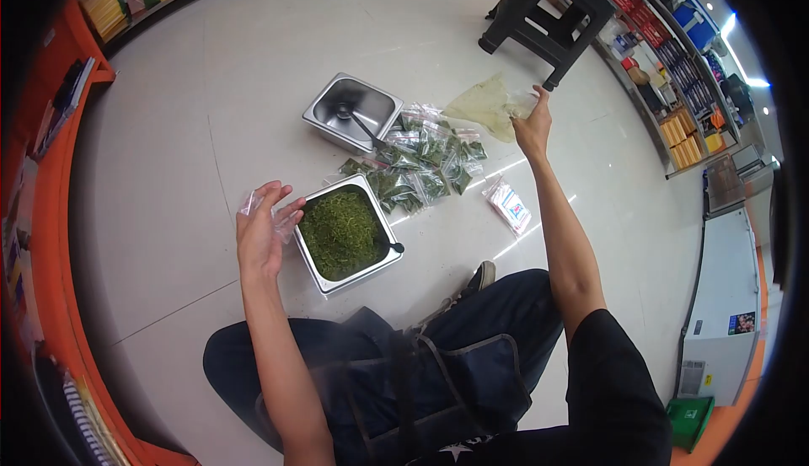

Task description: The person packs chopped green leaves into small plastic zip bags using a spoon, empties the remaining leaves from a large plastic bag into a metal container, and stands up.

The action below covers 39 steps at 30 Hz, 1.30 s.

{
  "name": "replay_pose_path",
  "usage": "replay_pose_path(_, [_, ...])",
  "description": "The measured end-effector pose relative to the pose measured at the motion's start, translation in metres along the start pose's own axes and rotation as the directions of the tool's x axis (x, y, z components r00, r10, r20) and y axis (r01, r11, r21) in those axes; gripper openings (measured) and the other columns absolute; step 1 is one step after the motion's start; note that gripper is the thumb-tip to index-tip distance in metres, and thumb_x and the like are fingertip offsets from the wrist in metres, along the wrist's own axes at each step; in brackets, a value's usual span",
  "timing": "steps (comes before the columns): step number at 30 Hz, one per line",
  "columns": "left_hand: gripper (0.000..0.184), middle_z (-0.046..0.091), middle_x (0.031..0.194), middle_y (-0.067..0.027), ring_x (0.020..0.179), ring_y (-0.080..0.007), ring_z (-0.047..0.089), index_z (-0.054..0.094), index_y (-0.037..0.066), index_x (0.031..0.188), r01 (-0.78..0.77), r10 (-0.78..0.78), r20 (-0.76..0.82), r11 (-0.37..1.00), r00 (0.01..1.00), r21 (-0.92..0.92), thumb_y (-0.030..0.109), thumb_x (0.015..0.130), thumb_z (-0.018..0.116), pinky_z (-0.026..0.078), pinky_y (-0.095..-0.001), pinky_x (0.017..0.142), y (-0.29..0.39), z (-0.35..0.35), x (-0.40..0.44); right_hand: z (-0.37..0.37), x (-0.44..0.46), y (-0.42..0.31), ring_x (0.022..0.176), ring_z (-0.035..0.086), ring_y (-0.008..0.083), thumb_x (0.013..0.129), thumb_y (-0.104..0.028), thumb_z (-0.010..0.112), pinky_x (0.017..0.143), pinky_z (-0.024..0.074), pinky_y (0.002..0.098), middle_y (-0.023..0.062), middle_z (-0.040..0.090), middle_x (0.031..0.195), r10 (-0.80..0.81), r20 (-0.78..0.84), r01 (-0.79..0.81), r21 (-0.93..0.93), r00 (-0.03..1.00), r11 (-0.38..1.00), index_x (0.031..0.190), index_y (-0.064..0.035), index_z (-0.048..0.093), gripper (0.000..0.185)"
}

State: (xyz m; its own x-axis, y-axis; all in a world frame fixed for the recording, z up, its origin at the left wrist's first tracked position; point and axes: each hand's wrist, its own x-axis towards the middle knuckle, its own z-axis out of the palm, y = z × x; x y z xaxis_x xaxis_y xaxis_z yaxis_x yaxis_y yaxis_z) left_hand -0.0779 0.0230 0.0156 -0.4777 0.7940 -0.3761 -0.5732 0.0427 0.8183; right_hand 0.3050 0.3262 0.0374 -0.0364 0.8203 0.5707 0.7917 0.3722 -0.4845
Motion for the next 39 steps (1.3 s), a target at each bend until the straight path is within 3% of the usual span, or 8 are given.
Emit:
replay_pose_path(6, [0.030,0.061,0.114,-0.0132,0.098,-0.0301,0.068,0.057,0.002,0.116,0.009,-0.008,-0.036,0.999,0.999,0.033,0.019,0.094,0.065,0.054,-0.0329,0.078,0.002,0.004,0.001,-0.005,0.001,0.000,0.107,0.062,0.0430,0.072,-0.004,0.078,0.095,0.0483,0.0446,0.0280,0.063,0.115,0.131,-0.031,-0.131,0.011,0.991,0.991,0.133,-0.0020,0.042,0.071])
replay_pose_path(16, [0.029,0.062,0.108,-0.0144,0.091,-0.0286,0.069,0.056,-0.001,0.114,-0.017,0.017,-0.019,0.999,1.000,-0.029,0.015,0.092,0.067,0.056,-0.0337,0.075,0.004,0.003,-0.003,0.011,-0.015,0.033,0.109,0.059,0.0424,0.076,-0.017,0.080,0.095,0.0467,0.0464,0.0267,0.062,0.115,0.143,-0.189,-0.175,-0.163,0.971,0.971,0.132,-0.0003,0.042,0.070])
replay_pose_path(22, [0.030,0.062,0.109,-0.0142,0.094,-0.0282,0.068,0.056,0.000,0.114,-0.015,0.014,-0.024,0.999,1.000,-0.029,0.017,0.092,0.067,0.056,-0.0334,0.076,0.004,0.002,-0.005,0.031,-0.026,0.029,0.115,0.054,0.0397,0.077,-0.029,0.081,0.092,0.0483,0.0492,0.0211,0.058,0.121,0.153,-0.056,-0.161,-0.217,0.987,0.963,0.134,-0.0064,0.042,0.072])
replay_pose_path(26, [0.030,0.062,0.112,-0.0123,0.101,-0.0269,0.065,0.056,0.004,0.115,0.001,-0.001,-0.042,1.000,0.999,-0.007,0.019,0.093,0.067,0.052,-0.0348,0.081,0.004,-0.002,-0.003,0.045,-0.028,0.026,0.116,0.054,0.0384,0.077,-0.029,0.081,0.090,0.0507,0.0502,0.0196,0.055,0.127,0.189,0.043,-0.169,-0.287,0.981,0.943,0.135,-0.0099,0.042,0.072])
replay_pose_path(28, [0.026,0.062,0.109,-0.0120,0.098,-0.0259,0.065,0.056,0.004,0.110,-0.005,0.004,-0.058,1.000,0.998,-0.015,0.019,0.092,0.068,0.053,-0.0339,0.079,0.007,0.001,-0.004,0.055,-0.029,0.034,0.117,0.055,0.0384,0.075,-0.028,0.081,0.087,0.0527,0.0507,0.0194,0.050,0.133,0.118,0.169,-0.056,-0.334,0.979,0.941,0.137,-0.0132,0.042,0.075])
replay_pose_path(33, [0.022,0.062,0.104,-0.0100,0.093,-0.0241,0.065,0.055,0.007,0.099,-0.008,0.005,-0.086,0.999,0.996,-0.035,0.019,0.091,0.071,0.053,-0.0330,0.077,0.001,-0.004,0.002,0.068,-0.040,0.052,0.119,0.056,0.0420,0.071,-0.029,0.084,0.088,0.0539,0.0512,0.0225,0.043,0.139,0.090,0.336,0.019,-0.309,0.937,0.951,0.139,-0.0161,0.040,0.082])
replay_pose_path(37, [0.023,0.061,0.101,-0.0090,0.092,-0.0239,0.064,0.054,0.007,0.097,-0.035,0.033,-0.076,0.999,0.997,-0.025,0.020,0.091,0.072,0.053,-0.0335,0.077,0.001,-0.005,0.005,0.056,-0.045,0.060,0.122,0.054,0.0447,0.069,-0.028,0.086,0.091,0.0530,0.0520,0.0273,0.033,0.146,-0.083,0.440,0.233,-0.298,0.894,0.926,0.137,-0.0157,0.044,0.080])
replay_pose_path(39, [0.024,0.061,0.100,-0.0091,0.091,-0.0241,0.064,0.054,0.006,0.097,-0.034,0.032,-0.095,0.999,0.995,-0.014,0.021,0.091,0.072,0.053,-0.0338,0.077,-0.001,-0.009,0.004,0.039,-0.043,0.046,0.122,0.053,0.0447,0.071,-0.026,0.085,0.092,0.0529,0.0516,0.0262,0.029,0.150,-0.064,0.582,0.316,-0.343,0.811,0.885,0.135,-0.0164,0.047,0.076])
